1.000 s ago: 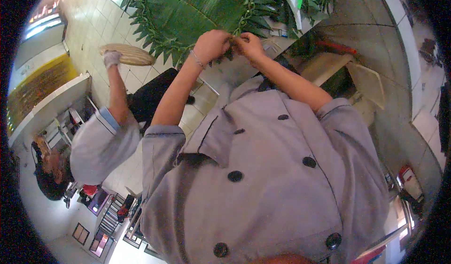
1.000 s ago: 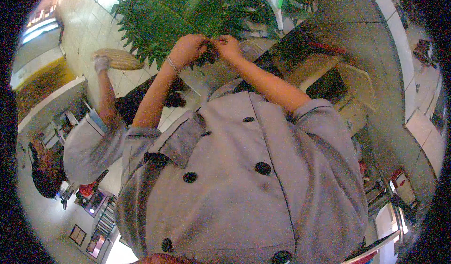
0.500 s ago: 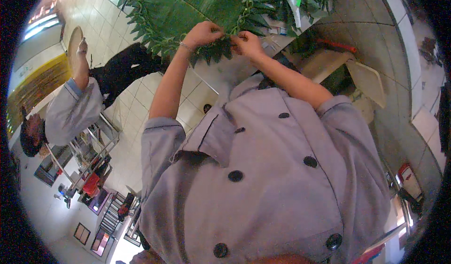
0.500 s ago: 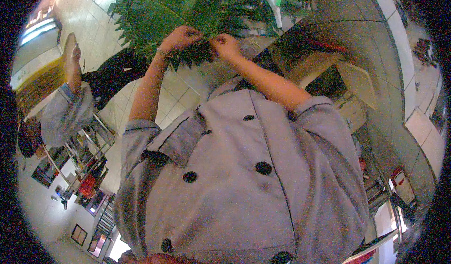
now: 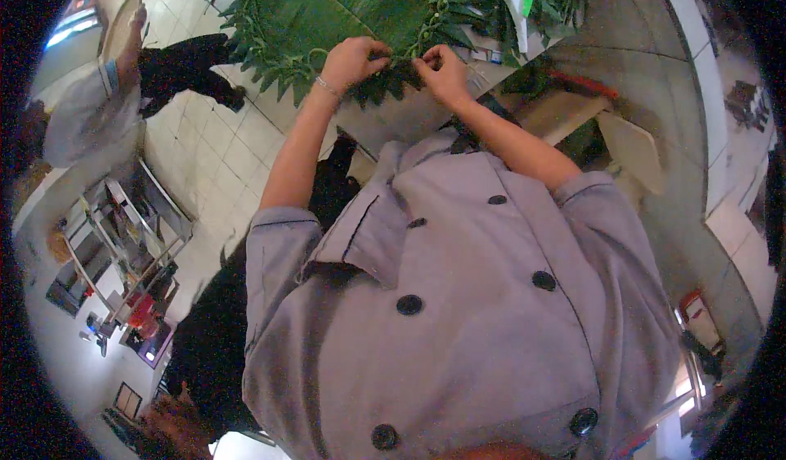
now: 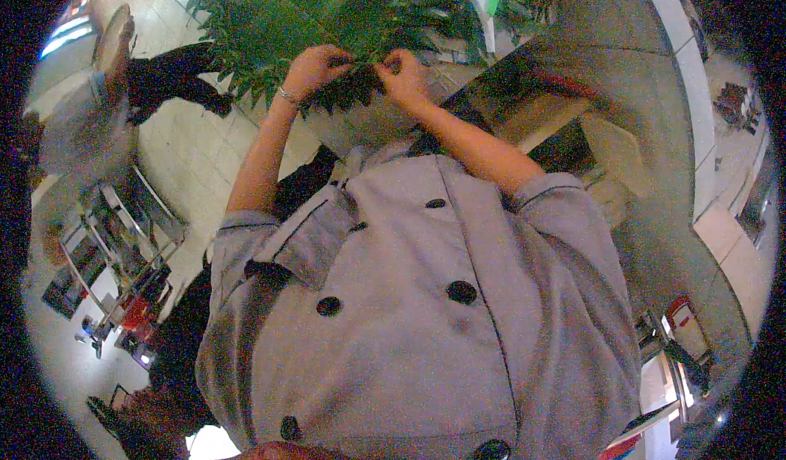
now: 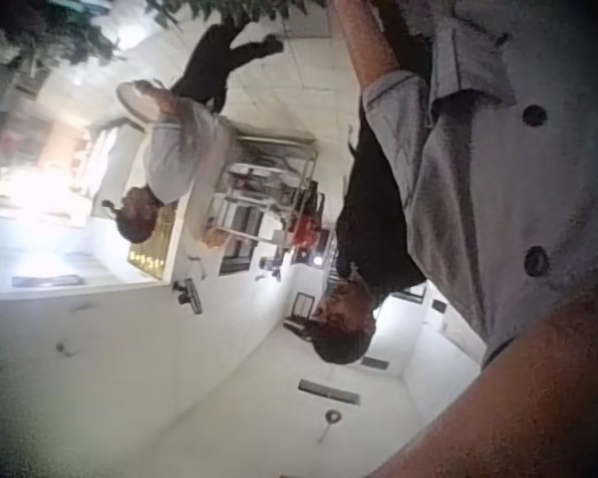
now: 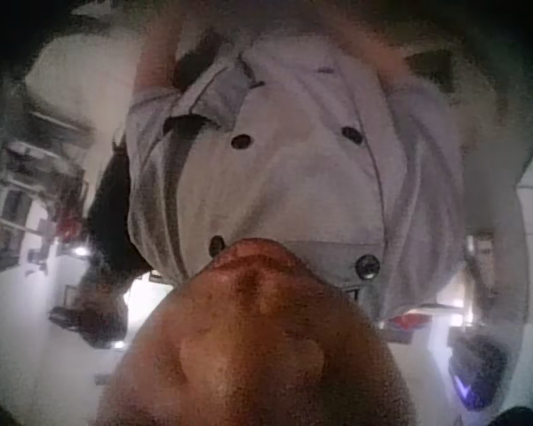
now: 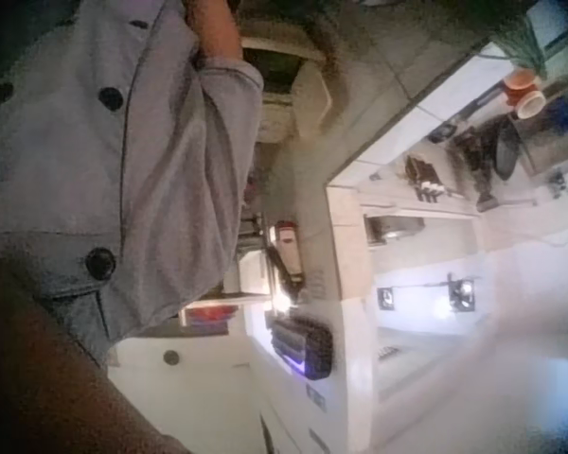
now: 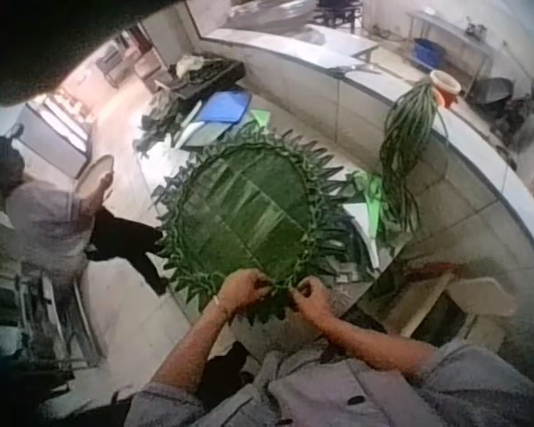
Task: The person assembles a circular garland by hand, attaching small green leaves to a wire frame laid over a large banana leaf. A second person assists by holding the frame and adding leaves. The camera wearer repeatedly picks leaves and secures them along the perimeter of the frame.
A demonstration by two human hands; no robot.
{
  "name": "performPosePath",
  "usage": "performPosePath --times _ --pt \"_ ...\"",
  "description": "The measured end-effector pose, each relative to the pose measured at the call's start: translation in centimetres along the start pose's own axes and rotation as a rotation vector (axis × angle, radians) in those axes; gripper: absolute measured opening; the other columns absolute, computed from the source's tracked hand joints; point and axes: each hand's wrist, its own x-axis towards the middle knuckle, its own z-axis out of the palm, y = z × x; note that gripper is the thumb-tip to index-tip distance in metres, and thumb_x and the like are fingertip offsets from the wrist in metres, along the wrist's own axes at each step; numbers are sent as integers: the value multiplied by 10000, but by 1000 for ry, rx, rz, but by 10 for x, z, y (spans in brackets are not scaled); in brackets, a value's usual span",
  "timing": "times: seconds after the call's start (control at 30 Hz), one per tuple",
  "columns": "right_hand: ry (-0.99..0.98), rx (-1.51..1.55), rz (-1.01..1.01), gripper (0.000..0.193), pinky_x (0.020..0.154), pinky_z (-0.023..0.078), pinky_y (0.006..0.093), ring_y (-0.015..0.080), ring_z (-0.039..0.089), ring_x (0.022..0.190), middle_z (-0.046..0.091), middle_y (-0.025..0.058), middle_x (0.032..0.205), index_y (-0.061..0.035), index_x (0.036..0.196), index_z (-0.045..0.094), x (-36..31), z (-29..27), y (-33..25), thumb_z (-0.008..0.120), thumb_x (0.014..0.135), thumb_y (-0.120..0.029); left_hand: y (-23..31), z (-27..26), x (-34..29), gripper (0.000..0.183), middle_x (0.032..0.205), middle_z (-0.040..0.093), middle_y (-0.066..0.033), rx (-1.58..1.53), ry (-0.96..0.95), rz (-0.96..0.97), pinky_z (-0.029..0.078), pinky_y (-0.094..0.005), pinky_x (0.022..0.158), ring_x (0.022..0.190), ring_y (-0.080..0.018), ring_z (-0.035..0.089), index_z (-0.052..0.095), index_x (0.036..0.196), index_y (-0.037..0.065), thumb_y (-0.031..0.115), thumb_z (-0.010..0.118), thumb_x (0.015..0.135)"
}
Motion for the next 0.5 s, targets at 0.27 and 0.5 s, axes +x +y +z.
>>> performPosePath --times 0.27,0.5 --pt "-84 -119 -13 371 707 524 381 260 680 784 698 117 882 -54 1090 607 5 -24 -25 740 844 -298 12 -4 -1 249 922 710 -96 101 0 -9 547 -441 761 880 -311 675 753 971 150 343 694 826" --pt "-332 -287 -74 431 782 527 500 397 672 926 709 178 1007 -107 1191 583 -2 -40 -19 694 865 -366 14 -5 -10 225 933 703 -109 111 28 -55 563 -452 766 870 -324 685 744 947 139 315 671 827"
